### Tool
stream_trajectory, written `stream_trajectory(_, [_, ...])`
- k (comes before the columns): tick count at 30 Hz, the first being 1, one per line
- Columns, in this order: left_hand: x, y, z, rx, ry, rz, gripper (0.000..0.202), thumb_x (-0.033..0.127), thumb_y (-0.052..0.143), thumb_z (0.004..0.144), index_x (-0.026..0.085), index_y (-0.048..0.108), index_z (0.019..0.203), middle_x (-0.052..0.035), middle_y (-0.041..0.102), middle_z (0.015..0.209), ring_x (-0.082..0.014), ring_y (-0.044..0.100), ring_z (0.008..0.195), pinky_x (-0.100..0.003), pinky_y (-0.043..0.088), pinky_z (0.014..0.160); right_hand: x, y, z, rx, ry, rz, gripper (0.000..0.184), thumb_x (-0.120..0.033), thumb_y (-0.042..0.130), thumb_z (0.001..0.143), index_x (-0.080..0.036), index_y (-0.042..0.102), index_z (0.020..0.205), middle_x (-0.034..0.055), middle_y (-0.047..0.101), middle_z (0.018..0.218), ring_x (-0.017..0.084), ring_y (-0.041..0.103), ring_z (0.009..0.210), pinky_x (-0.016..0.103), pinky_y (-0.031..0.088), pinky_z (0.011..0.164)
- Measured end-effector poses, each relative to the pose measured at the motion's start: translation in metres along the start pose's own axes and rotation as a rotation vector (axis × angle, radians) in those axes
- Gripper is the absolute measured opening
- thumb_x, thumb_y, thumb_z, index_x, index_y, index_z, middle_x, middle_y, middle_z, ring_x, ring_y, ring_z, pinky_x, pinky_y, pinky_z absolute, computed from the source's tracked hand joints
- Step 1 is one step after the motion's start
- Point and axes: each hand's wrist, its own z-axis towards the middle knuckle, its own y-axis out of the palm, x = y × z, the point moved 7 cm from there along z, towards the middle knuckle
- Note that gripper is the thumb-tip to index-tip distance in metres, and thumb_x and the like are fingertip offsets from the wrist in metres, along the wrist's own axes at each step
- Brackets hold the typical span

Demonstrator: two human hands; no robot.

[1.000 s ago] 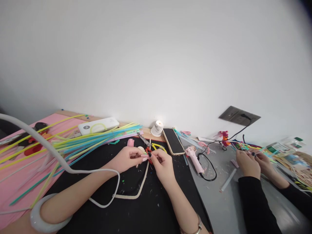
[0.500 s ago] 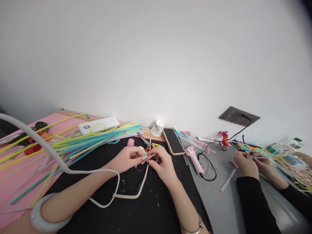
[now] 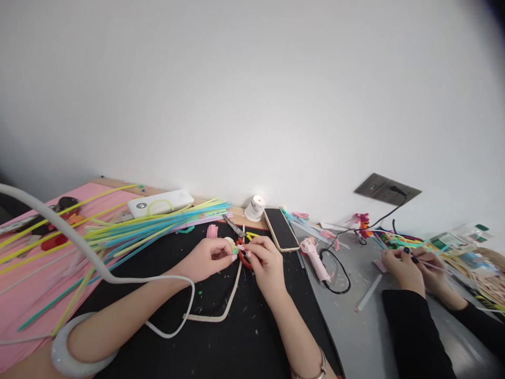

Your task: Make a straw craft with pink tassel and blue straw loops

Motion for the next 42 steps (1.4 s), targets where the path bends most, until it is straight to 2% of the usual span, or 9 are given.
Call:
stream_trajectory(3, [-0.002, 0.001, 0.000, -0.030, -0.043, -0.084, 0.024, 0.038, 0.056, 0.084, 0.018, 0.056, 0.072, 0.0046, 0.052, 0.063, -0.0091, 0.049, 0.054, -0.024, 0.045, 0.057, 0.003, -0.003, 0.001, 0.021, 0.048, 0.076, 0.025, -0.007, 0.054, 0.086, -0.022, 0.075, 0.090, 0.0065, 0.066, 0.090, 0.018, 0.064, 0.086, 0.030, 0.052, 0.077])
stream_trajectory(7, [-0.014, 0.000, 0.001, 0.007, -0.205, -0.312, 0.032, 0.046, 0.057, 0.084, 0.018, 0.057, 0.101, -0.0003, 0.062, 0.080, -0.0118, 0.060, 0.060, -0.029, 0.053, 0.059, 0.000, 0.004, 0.000, -0.049, 0.072, 0.230, 0.021, -0.009, 0.058, 0.085, -0.023, 0.074, 0.086, 0.0061, 0.070, 0.092, 0.018, 0.067, 0.088, 0.032, 0.053, 0.081])
stream_trajectory(9, [-0.018, 0.001, 0.001, 0.012, -0.269, -0.363, 0.038, 0.045, 0.063, 0.082, 0.018, 0.057, 0.107, -0.0005, 0.062, 0.080, -0.0126, 0.062, 0.064, -0.029, 0.055, 0.061, -0.002, 0.010, -0.001, -0.083, 0.084, 0.285, 0.019, -0.010, 0.059, 0.084, -0.023, 0.073, 0.083, 0.0055, 0.071, 0.091, 0.018, 0.067, 0.087, 0.032, 0.054, 0.080])
stream_trajectory(13, [-0.021, 0.001, 0.001, 0.022, -0.277, -0.366, 0.034, 0.040, 0.071, 0.075, 0.014, 0.065, 0.097, -0.0003, 0.064, 0.071, -0.0119, 0.061, 0.064, -0.027, 0.055, 0.063, -0.003, 0.017, -0.003, -0.098, 0.109, 0.306, 0.017, -0.011, 0.063, 0.081, -0.024, 0.074, 0.079, 0.0051, 0.068, 0.094, 0.018, 0.066, 0.087, 0.033, 0.054, 0.079])
stream_trajectory(17, [-0.021, -0.005, 0.003, 0.074, -0.244, -0.369, 0.027, 0.036, 0.076, 0.070, 0.013, 0.067, 0.081, 0.0009, 0.064, 0.063, -0.0110, 0.060, 0.058, -0.028, 0.055, 0.064, 0.003, 0.017, -0.004, -0.096, 0.176, 0.326, 0.015, -0.015, 0.067, 0.079, -0.026, 0.077, 0.082, 0.0050, 0.063, 0.091, 0.017, 0.063, 0.084, 0.029, 0.052, 0.070])
stream_trajectory(23, [-0.019, -0.016, 0.003, 0.188, -0.221, -0.331, 0.024, 0.031, 0.080, 0.064, 0.014, 0.067, 0.075, 0.0005, 0.067, 0.060, -0.0121, 0.063, 0.055, -0.030, 0.058, 0.064, 0.023, 0.018, -0.011, -0.116, 0.471, 0.585, 0.008, -0.022, 0.072, 0.076, -0.024, 0.078, 0.082, 0.0041, 0.072, 0.083, 0.019, 0.064, 0.079, 0.032, 0.051, 0.075])
stream_trajectory(28, [-0.021, -0.017, 0.003, 0.196, -0.235, -0.345, 0.029, 0.032, 0.081, 0.063, 0.013, 0.068, 0.081, -0.0040, 0.074, 0.069, -0.0168, 0.070, 0.062, -0.037, 0.061, 0.072, 0.039, 0.022, -0.021, -0.109, 0.687, 0.763, 0.014, -0.028, 0.077, 0.070, -0.022, 0.079, 0.083, 0.0034, 0.074, 0.079, 0.015, 0.062, 0.066, 0.028, 0.051, 0.067])
stream_trajectory(35, [-0.020, -0.017, 0.003, 0.214, -0.230, -0.345, 0.033, 0.036, 0.082, 0.061, 0.012, 0.070, 0.081, -0.0081, 0.076, 0.077, -0.0221, 0.073, 0.071, -0.041, 0.061, 0.078, 0.046, 0.019, -0.021, -0.105, 0.698, 0.718, 0.020, -0.033, 0.073, 0.075, -0.020, 0.078, 0.088, 0.0030, 0.071, 0.075, 0.011, 0.055, 0.058, 0.025, 0.046, 0.058])
stream_trajectory(42, [-0.013, -0.014, 0.001, 0.182, -0.100, -0.118, 0.018, 0.031, 0.075, 0.070, 0.015, 0.069, 0.076, -0.0034, 0.074, 0.072, -0.0200, 0.072, 0.066, -0.037, 0.061, 0.075, 0.048, 0.017, -0.019, -0.066, 0.672, 0.585, 0.022, -0.036, 0.071, 0.074, -0.016, 0.065, 0.068, -0.0014, 0.062, 0.057, 0.008, 0.047, 0.047, 0.021, 0.037, 0.047])
